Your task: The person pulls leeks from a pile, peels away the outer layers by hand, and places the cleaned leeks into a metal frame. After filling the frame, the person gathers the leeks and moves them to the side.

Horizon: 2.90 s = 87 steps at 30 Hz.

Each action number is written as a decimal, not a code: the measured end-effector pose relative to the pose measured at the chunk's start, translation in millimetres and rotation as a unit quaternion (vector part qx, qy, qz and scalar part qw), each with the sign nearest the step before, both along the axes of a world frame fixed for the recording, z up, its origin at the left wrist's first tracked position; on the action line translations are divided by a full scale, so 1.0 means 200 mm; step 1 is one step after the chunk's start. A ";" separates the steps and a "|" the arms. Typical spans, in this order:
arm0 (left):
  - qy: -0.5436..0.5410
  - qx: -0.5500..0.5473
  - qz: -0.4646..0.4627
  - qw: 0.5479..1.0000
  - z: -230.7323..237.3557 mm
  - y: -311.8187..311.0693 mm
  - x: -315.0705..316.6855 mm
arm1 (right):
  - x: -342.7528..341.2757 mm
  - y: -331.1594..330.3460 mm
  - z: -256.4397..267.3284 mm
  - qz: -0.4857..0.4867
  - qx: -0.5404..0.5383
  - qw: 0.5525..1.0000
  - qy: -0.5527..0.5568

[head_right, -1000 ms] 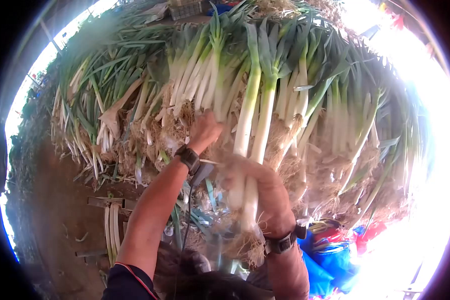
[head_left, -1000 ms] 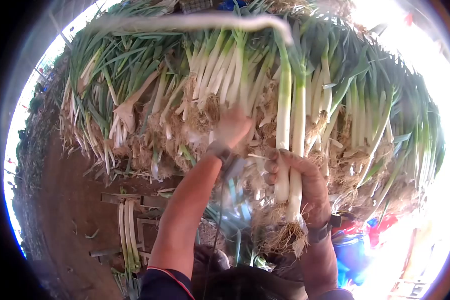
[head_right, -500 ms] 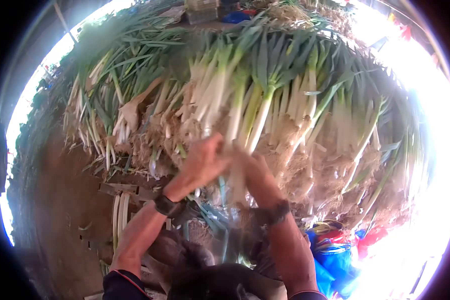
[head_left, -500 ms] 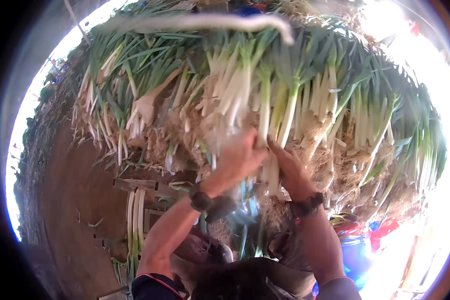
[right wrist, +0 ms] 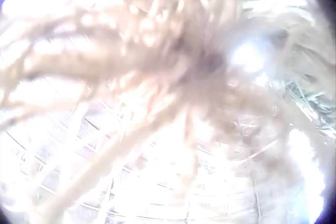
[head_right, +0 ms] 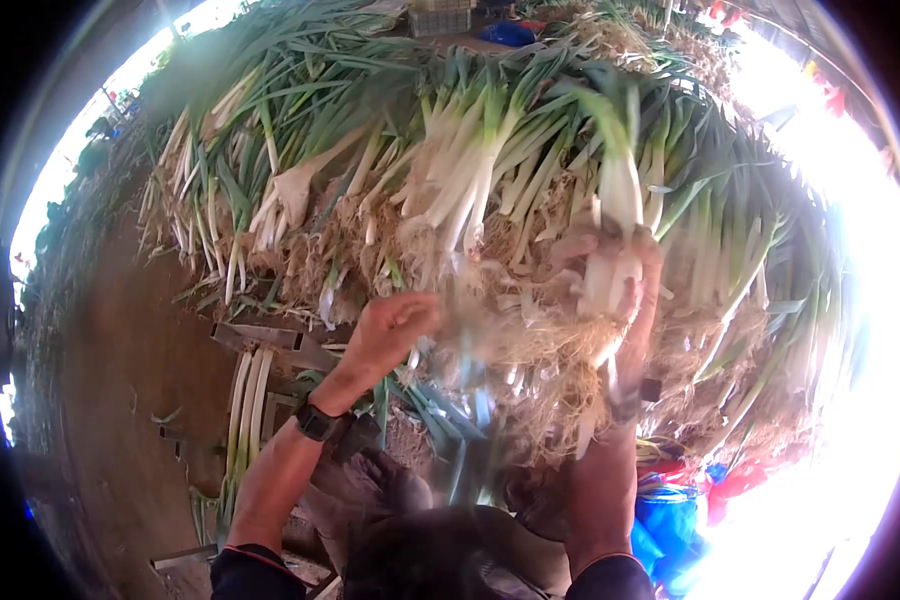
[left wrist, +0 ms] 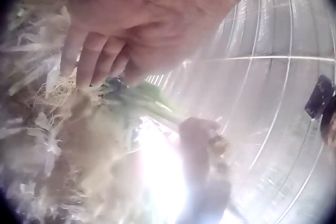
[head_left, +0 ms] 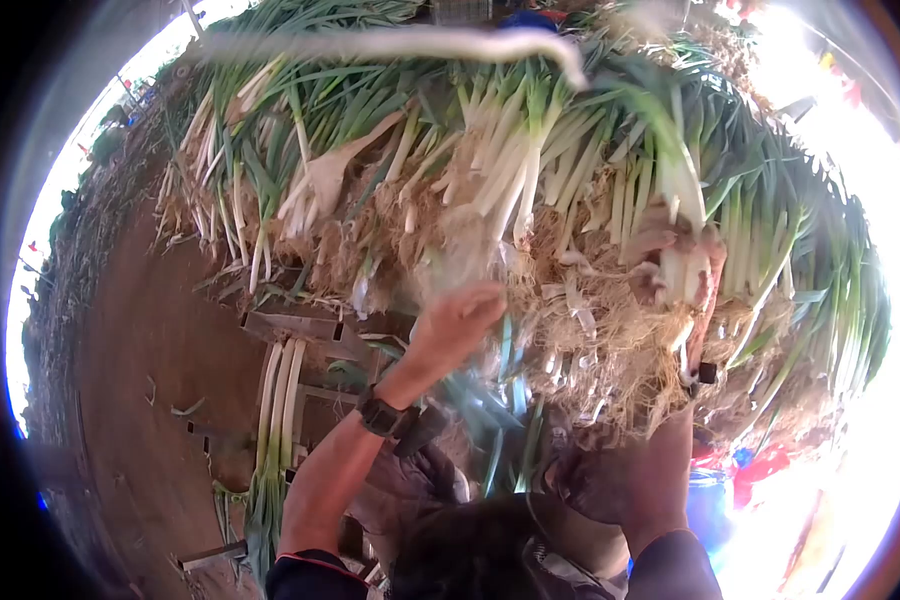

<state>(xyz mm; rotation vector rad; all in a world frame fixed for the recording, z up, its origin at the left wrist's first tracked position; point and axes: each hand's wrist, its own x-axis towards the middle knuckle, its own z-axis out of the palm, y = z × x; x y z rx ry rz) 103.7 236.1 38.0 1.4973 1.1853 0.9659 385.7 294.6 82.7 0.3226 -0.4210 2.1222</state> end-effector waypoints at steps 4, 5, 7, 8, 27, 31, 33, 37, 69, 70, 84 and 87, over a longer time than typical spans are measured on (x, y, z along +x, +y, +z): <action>0.094 0.033 -0.028 0.995 -0.34 -0.05 -0.03 | -0.33 -0.03 0.00 -0.244 0.029 0.928 -0.281; 0.104 0.091 -0.046 0.989 -0.42 -0.07 -0.04 | -0.39 -0.02 -0.03 -0.216 -0.035 0.926 -0.306; 0.158 0.107 -0.035 0.981 -0.22 -0.20 -0.02 | -0.46 -0.05 -0.03 -0.148 -0.099 0.955 -0.237; 0.139 0.068 -0.044 0.987 -0.19 -0.25 -0.02 | -0.48 -0.08 0.00 -0.149 -0.097 0.955 -0.239; -0.229 0.298 0.373 0.848 0.32 -0.97 0.08 | -1.45 -1.63 0.52 0.246 -0.001 0.969 0.034; -0.333 0.240 0.183 0.893 0.32 -0.99 -0.14 | -1.41 -1.62 0.51 0.237 0.168 0.948 -0.128; -0.402 0.214 0.151 0.877 0.32 -0.98 -0.19 | -1.28 -1.54 0.49 0.208 0.247 0.941 -0.096; -0.480 0.123 0.050 0.867 0.24 -1.01 -0.29 | -0.95 -1.27 0.53 -0.043 0.348 0.906 -0.236; -0.459 -0.038 -0.321 0.827 -0.15 -0.88 -0.06 | -0.48 -0.50 0.66 -0.319 0.350 0.716 -0.513; -0.463 -0.041 -0.320 0.826 -0.18 -0.90 -0.07 | -0.34 -0.31 0.65 -0.323 0.371 0.748 -0.447; -0.473 -0.100 -0.308 0.819 -0.20 -0.93 -0.02 | -0.53 -0.45 0.42 -0.017 0.457 0.672 -0.583; -0.469 -0.105 -0.293 0.826 -0.17 -0.93 0.00 | -0.56 -0.40 0.35 0.033 0.284 0.813 -0.507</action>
